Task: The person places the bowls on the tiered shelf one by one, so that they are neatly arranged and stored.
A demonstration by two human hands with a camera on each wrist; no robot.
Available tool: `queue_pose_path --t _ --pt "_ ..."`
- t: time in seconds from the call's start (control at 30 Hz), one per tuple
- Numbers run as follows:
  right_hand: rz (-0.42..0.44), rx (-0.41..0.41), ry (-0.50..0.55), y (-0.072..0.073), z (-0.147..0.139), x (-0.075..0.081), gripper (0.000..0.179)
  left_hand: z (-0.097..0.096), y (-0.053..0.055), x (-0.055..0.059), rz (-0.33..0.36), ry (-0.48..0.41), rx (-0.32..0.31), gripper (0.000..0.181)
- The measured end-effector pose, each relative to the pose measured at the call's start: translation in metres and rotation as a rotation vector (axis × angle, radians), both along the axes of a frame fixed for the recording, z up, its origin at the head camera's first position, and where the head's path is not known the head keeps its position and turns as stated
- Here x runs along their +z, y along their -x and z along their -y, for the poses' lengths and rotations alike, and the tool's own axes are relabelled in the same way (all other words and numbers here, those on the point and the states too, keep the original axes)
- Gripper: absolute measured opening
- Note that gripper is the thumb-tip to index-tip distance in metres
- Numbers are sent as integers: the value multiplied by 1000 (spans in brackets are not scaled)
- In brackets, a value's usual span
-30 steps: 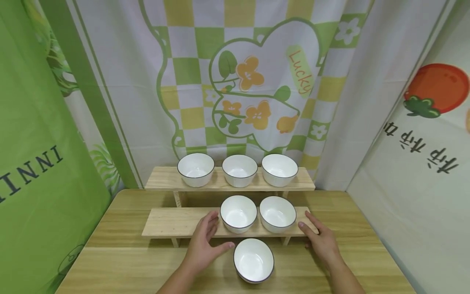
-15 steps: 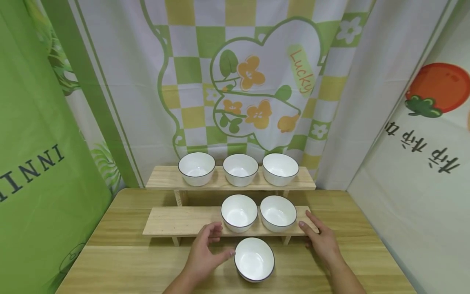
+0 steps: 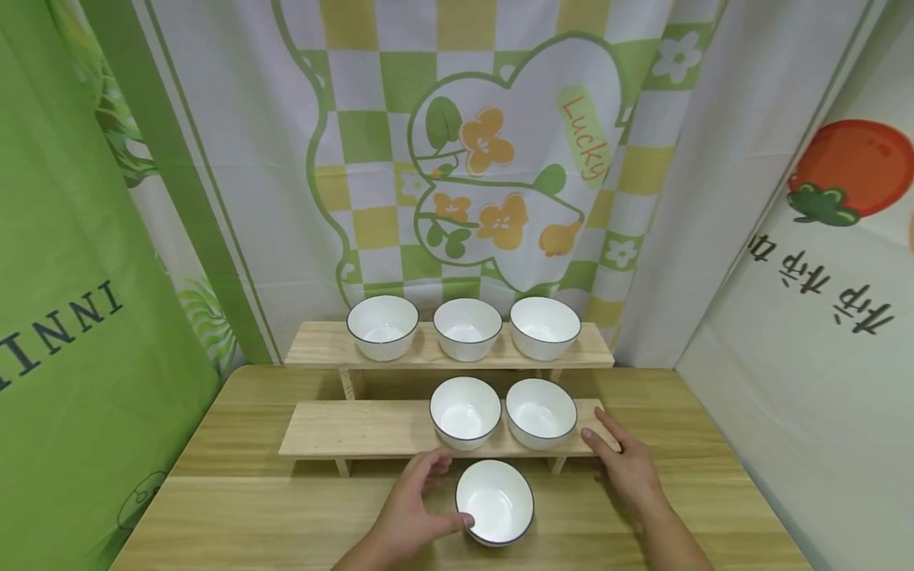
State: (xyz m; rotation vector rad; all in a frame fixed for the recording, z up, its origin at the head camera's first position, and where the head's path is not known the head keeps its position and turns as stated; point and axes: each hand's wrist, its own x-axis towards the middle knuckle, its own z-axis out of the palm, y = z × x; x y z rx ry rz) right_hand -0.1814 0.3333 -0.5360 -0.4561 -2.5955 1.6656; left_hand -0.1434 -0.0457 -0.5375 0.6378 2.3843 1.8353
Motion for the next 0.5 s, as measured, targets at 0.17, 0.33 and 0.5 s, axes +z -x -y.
queue_pose_path --t 0.17,0.33,0.5 --pt "-6 1 16 -1 1 0 80 -3 -1 -5 18 17 -30 100" --pt "-10 -2 31 -1 0 -1 80 -7 -1 -6 33 64 -49 101" --pt "-11 -5 40 0 0 -1 81 -10 -2 -6 39 74 -84 106"
